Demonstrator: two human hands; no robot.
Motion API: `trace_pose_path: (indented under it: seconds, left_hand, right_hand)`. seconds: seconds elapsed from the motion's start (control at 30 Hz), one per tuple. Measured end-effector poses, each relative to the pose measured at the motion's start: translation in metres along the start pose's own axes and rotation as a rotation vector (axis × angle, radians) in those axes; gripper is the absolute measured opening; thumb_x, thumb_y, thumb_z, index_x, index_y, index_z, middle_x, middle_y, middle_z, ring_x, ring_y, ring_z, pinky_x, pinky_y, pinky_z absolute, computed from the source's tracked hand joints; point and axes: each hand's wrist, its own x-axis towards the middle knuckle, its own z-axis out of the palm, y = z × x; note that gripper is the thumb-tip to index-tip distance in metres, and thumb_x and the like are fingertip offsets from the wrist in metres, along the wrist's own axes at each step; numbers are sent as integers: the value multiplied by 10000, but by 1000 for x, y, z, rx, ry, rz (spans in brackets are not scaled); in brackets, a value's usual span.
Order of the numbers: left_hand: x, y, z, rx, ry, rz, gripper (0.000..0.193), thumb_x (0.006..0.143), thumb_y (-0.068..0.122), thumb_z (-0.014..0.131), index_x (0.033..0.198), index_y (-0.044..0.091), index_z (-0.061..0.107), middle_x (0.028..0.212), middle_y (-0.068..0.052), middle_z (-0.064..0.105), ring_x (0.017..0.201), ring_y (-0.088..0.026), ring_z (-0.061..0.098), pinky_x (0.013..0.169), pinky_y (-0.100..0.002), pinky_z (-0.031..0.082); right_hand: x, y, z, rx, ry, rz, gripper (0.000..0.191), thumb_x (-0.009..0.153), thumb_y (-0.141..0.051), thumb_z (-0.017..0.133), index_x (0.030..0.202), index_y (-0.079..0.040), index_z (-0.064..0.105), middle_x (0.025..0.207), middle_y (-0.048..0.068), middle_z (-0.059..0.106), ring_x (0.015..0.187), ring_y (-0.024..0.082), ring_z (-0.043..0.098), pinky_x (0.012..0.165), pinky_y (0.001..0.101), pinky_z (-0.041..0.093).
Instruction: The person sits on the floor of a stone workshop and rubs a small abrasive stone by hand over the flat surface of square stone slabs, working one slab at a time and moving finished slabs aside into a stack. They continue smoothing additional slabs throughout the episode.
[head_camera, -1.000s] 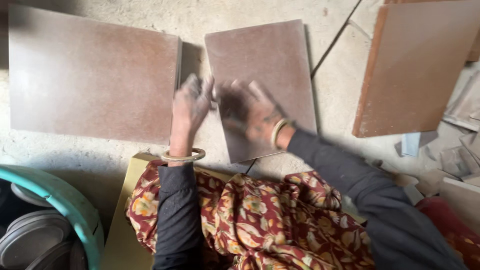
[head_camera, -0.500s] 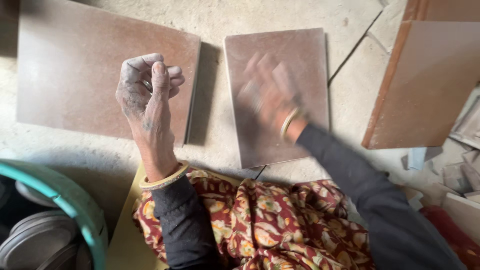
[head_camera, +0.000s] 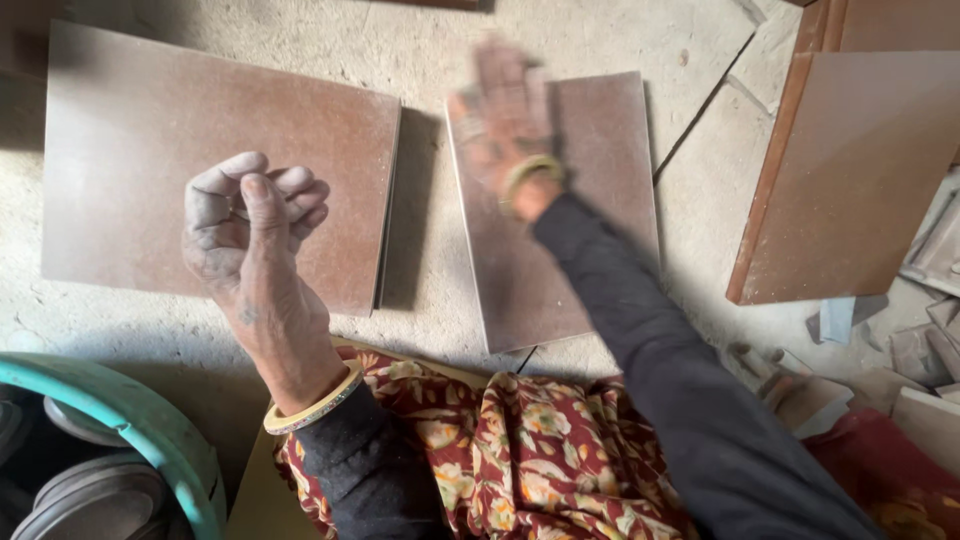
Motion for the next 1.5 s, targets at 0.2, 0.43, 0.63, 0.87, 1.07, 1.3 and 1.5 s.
trace_pose_path:
  seconds: [0.2,0.43,0.63,0.87,1.07,1.3,1.5]
  left_hand:
    - [4,-1,-3,-70,31,12,189,1112,216,670,1214,62,633,1043,-105,746,907,-177,751,852,-321,654]
    - [13,-19,-6,-24,-9,22,190,1093,226,684,1203,76,644,1035,-93,755,915,-165,763,828,-307,668]
    - [13,-34,-2,28,-46,60,148,1085,227,666,1162,101,653,1005,-72,761,873,-135,759,767,-296,664]
    - [-6,-79,11,797,-374,-15,115,1038,255,619,1050,156,674,901,-9,723,749,-96,678,648,-285,584]
    - [-24,-141,28,1337,-751,-223,205,890,300,659,989,146,751,987,-144,736,911,-349,678,805,-476,540]
    - [-32,-178,13,1119,-607,-207,220,917,118,559,986,-26,711,942,-227,748,893,-327,736,859,-407,589]
    - [-83,-170,17,532,-418,-598,390,954,196,549,1285,-8,536,927,-76,624,711,-145,564,627,-314,514]
  right_hand:
    - [-13,81,-35,-145,144,364,762,1099,-575,153,1664,-86,4,1743,127,-52,1603,264,-53,1297,489,-41]
    - [-37,13,20,-302,-17,-291,685,1129,-515,157,1673,-113,53,1744,112,7,1629,241,31,1327,463,5]
    - [-218,43,28,-640,-692,-583,658,1097,-631,186,1585,-193,241,1711,60,153,1610,202,92,1336,451,84]
    - [-187,157,0,-433,52,-246,742,1083,-520,429,1661,-127,181,1750,143,153,1623,318,131,1304,555,135]
    - [-235,124,28,-249,64,-477,804,993,-526,504,1603,-69,246,1694,172,186,1572,349,171,1255,622,153]
    - [-195,199,-12,-33,228,163,636,1171,-460,452,1637,-61,284,1705,241,166,1555,433,175,1272,510,208]
    - [-206,202,4,211,481,150,485,1138,-389,465,1478,-66,591,1635,132,442,1561,335,330,1308,445,257]
